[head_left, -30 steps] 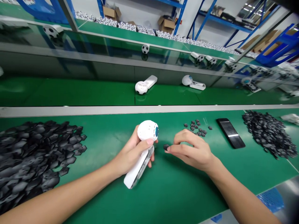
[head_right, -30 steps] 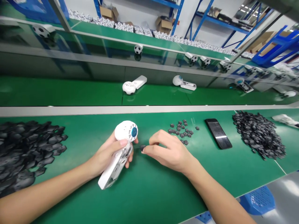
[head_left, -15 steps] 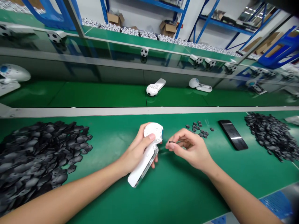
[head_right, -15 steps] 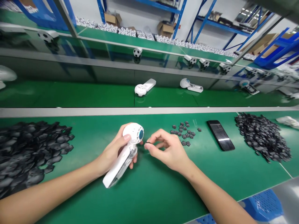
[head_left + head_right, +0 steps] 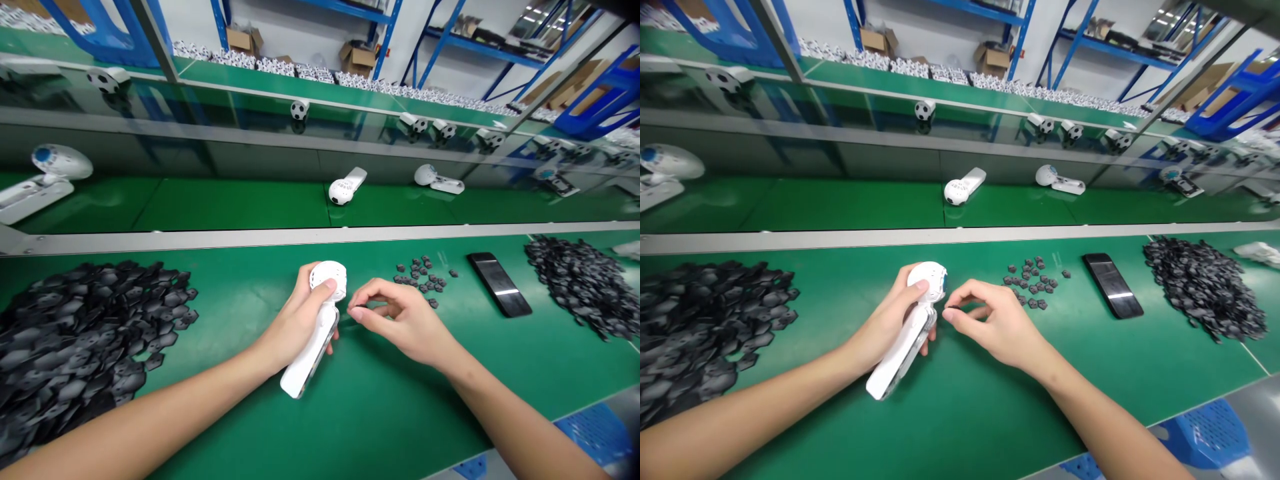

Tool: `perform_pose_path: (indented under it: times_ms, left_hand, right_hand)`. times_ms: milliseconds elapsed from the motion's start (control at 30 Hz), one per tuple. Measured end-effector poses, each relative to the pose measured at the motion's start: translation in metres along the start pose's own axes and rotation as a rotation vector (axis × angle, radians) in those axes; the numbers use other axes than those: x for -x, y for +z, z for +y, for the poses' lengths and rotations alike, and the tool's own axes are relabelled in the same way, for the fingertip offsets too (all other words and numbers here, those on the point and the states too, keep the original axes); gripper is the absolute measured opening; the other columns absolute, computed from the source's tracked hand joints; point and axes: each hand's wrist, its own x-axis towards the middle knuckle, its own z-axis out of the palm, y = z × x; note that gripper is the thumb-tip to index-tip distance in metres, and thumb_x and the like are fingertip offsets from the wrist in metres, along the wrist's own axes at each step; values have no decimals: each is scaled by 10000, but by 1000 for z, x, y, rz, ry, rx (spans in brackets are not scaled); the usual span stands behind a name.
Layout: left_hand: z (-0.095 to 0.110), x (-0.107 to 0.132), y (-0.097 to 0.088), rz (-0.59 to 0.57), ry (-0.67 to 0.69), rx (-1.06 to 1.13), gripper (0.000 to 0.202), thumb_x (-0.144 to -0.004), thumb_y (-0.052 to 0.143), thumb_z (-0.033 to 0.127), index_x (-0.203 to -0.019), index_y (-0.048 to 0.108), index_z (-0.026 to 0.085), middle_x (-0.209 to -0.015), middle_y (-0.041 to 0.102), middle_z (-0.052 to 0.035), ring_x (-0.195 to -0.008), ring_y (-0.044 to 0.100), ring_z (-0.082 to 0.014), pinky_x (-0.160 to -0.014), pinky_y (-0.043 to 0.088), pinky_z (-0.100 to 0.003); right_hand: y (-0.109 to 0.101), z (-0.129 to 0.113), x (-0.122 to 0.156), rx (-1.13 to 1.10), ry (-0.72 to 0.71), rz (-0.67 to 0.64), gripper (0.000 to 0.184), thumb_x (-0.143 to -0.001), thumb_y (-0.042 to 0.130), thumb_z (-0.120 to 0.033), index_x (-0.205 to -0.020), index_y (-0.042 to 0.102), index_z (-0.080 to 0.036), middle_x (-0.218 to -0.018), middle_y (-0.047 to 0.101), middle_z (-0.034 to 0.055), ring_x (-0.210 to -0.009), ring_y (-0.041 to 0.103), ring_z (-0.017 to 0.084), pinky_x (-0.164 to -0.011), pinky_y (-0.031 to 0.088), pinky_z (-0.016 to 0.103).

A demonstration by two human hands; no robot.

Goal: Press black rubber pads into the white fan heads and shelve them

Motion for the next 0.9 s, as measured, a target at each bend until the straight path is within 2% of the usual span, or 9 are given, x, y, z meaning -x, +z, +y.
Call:
perform_pose_path:
  times_ms: [100,200,267,433,500,600,700,900]
  left_hand:
    - [1,1,1,7,2,-14,603,-985,562,686,-1413,371,307,-625,615,41,-514,633,-210,-453,554,-303]
    - [2,1,1,13,-7,-23,605,-986,553,696,-1416,379,307,-639,611,39,-519,634,-207,-458,558,-306]
    - [2,1,1,16,-19,-28,624,-980,558,706,-1427,383,307,-663,617,32,-520,636,-203,-459,562,-305]
    - [1,3,1,21,-36,-88,671,-976,547,728,-1481,380,319,-709,617,15,-558,643,-198,-468,570,-294]
    - [0,3,2,15,-38,-104,665,-984,527,731,-1489,377,324,-735,612,12,-556,631,-188,-460,562,-285]
    - [-2,5,4,12,47,-132,671,-967,626,662,-1485,370,321,-856,619,-6,-591,629,-168,-465,555,-260]
    - [-2,7,7,1,146,-178,776,-889,794,534,-1480,343,313,-1002,613,-31,-688,642,-168,-507,568,-249]
    - [-3,8,8,32,158,-234,814,-845,847,454,-1456,322,335,-1054,613,-25,-634,607,-150,-463,532,-250]
  right_hand:
    - [-2,3,0,14,31,30,116,-921,818,-338,-959,807,-229,-905,799,27,-782,768,183,-673,638,256]
    - [-4,6,0,101,-40,35,151,-969,770,-320,-1080,854,-261,-991,832,34,-846,784,197,-744,630,287]
    - [-4,6,1,158,-70,31,167,-992,741,-304,-1105,858,-269,-977,840,32,-834,783,201,-742,622,299]
    - [3,3,-1,92,-7,112,135,-913,830,-369,-883,834,-237,-803,825,12,-665,781,203,-605,627,280]
    - [7,1,-2,93,-17,131,144,-915,823,-365,-860,807,-234,-798,815,5,-636,771,191,-570,624,267]
    - [11,1,-3,178,-125,142,124,-951,771,-320,-857,777,-240,-807,796,2,-645,751,174,-603,637,276]
    - [14,3,-2,276,-213,166,144,-964,760,-320,-840,753,-246,-776,773,2,-642,718,172,-619,627,295]
    - [16,11,1,445,-307,226,203,-986,762,-316,-805,717,-236,-733,722,0,-619,655,151,-573,514,282]
